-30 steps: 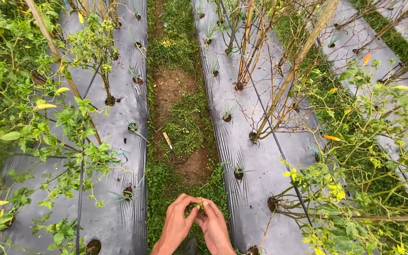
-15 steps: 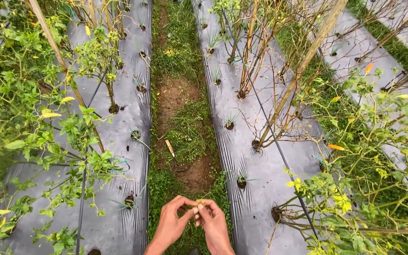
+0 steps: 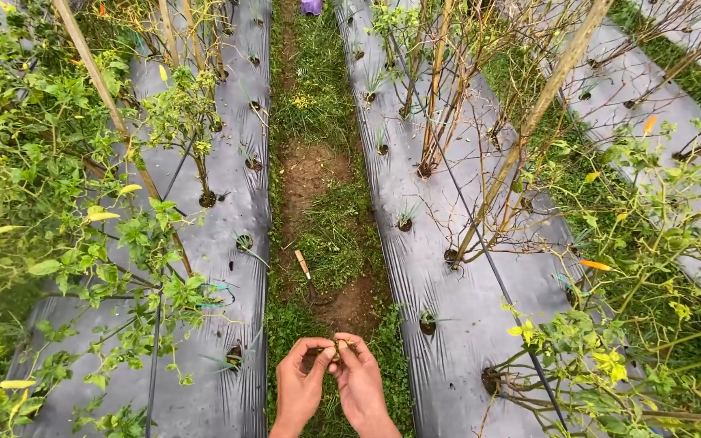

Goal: The person walks through a greenhouse and harvests small peppers from plants by hand. They pick the peppers and hold them in their hands while moving between rows of plants supported by stakes.

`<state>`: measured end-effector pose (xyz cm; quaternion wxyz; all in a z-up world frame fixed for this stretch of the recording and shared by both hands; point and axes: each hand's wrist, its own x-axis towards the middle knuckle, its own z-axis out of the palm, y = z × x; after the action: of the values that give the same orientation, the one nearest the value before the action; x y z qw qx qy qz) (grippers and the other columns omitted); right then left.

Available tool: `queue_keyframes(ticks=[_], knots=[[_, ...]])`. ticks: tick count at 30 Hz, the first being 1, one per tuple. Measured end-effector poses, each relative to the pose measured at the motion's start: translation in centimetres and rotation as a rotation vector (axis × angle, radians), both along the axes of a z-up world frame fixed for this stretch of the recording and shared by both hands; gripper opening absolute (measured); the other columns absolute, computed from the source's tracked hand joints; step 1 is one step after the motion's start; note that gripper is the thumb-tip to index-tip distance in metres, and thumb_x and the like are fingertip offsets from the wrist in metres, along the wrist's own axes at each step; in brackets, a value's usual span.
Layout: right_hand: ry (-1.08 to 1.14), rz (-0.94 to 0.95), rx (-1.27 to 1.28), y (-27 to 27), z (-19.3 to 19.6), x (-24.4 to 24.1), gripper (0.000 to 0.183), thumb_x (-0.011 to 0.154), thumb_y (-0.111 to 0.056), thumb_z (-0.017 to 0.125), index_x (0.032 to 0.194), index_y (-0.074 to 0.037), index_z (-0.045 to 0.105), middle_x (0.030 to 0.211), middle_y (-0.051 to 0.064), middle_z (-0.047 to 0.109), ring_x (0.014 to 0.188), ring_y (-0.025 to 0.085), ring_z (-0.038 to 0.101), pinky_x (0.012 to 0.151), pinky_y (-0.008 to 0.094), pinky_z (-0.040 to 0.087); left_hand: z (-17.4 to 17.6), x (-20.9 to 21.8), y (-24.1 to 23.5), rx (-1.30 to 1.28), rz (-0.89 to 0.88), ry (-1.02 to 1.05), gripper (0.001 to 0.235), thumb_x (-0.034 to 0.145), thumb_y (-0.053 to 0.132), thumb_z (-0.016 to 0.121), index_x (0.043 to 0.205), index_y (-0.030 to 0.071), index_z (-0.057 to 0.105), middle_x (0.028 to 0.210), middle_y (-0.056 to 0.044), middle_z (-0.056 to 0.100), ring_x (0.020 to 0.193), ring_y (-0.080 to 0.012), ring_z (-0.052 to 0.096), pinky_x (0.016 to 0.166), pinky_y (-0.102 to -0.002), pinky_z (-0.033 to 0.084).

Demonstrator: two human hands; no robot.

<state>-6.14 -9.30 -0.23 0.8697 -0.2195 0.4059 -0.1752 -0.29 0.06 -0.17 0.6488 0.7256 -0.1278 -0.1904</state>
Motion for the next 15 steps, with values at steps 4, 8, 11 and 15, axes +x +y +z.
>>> queue_keyframes(ticks=[4,8,11,15], knots=[[0.146,0.189,-0.383,1.0,2.5,0.6,0.021,0.104,0.003,0.052,0.111,0.005,0.072,0.101,0.017,0.069,0.076,0.022,0.060,0.065,0.033,0.056,-1.5,0.6,0.4,-0.002,0.134,0.099,0.015,0.087,0.013,0.077,0.101,0.007,0.082,0.095,-0.007,0.081,0.082,-0.0172,0.073,0.074,-0.030,0.062],[0.125,0.358,-0.577,1.5,2.0,0.2,0.030,0.096,-0.012,0.065,0.125,-0.005,0.069,0.114,0.008,0.071,0.081,0.015,0.062,0.070,0.028,0.059,-1.7,1.6,0.7,-0.076,0.169,0.285,0.014,0.090,0.008,0.076,0.102,0.002,0.081,0.095,-0.012,0.080,0.086,-0.0199,0.069,0.075,-0.033,0.058],[0.176,0.346,-0.653,1.3,0.0,-0.2,0.022,0.095,-0.007,0.068,0.117,-0.006,0.071,0.097,0.007,0.070,0.067,0.013,0.058,0.058,0.026,0.052,-1.9,1.7,0.8,-0.133,0.129,0.528,0.017,0.092,0.005,0.075,0.107,-0.002,0.080,0.089,-0.014,0.073,0.082,-0.0225,0.061,0.072,-0.036,0.054],[0.166,0.326,-0.540,0.7,0.1,-0.4,0.009,0.101,-0.009,0.064,0.106,-0.004,0.070,0.075,0.008,0.063,0.062,0.016,0.056,0.057,0.028,0.048,-1.9,2.0,0.7,-0.160,0.059,0.665,0.016,0.092,0.002,0.075,0.107,-0.001,0.080,0.088,-0.013,0.070,0.080,-0.0229,0.056,0.080,-0.037,0.049]])
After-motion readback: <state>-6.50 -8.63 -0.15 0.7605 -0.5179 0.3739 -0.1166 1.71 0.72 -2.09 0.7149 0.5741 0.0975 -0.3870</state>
